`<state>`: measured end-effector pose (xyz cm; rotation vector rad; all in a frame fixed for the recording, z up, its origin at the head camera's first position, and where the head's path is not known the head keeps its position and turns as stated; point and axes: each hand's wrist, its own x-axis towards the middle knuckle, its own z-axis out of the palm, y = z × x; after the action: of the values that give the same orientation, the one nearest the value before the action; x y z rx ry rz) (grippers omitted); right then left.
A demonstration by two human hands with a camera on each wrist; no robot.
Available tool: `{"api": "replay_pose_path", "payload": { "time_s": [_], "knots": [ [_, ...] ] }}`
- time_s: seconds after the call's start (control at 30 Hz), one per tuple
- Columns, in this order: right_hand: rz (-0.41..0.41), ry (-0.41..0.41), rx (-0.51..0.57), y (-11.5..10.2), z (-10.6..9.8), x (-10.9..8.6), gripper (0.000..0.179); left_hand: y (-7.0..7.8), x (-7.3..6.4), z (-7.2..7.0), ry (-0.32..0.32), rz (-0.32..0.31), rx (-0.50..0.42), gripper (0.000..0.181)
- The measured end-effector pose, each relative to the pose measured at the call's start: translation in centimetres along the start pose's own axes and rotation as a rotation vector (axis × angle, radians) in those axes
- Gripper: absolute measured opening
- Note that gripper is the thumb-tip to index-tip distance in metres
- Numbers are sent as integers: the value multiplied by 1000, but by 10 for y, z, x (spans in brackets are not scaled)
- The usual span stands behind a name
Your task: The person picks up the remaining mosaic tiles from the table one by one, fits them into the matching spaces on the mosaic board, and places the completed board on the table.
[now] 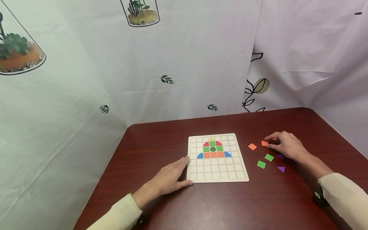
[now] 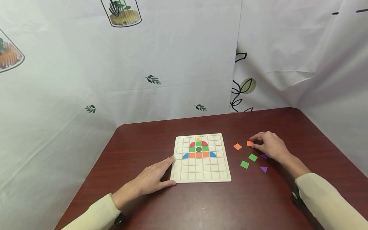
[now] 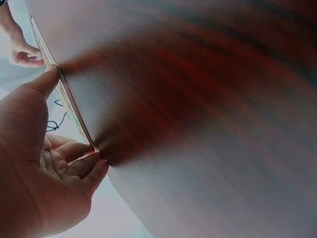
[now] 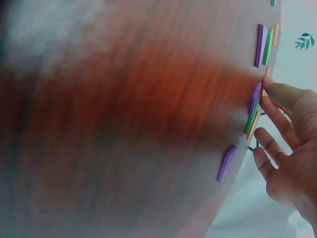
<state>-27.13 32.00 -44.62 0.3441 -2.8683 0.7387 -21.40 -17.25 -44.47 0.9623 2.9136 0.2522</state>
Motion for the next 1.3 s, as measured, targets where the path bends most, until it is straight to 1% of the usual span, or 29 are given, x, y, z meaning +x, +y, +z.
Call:
{"api": "replay_pose_path", "payload": {
  "time_s": [0.33,0.67,0.87,1.07,1.3],
  "knots": [
    [-2,-2,-14,-1,1,1,28,0,-1,1,8,7,4,94],
    [3,-18,25,-3,1,1,28,0,-2,1,11,15,7,93],
    [-22,-6,43,-7,3,1,27,1,-1,0,5,11,8,93],
    [-89,27,59,-21,2,1,25,1,-2,1,9,15,10,93],
    [-158,56,81,-50,0,3,24,1,-2,1,7,10,8,93]
  ]
}}
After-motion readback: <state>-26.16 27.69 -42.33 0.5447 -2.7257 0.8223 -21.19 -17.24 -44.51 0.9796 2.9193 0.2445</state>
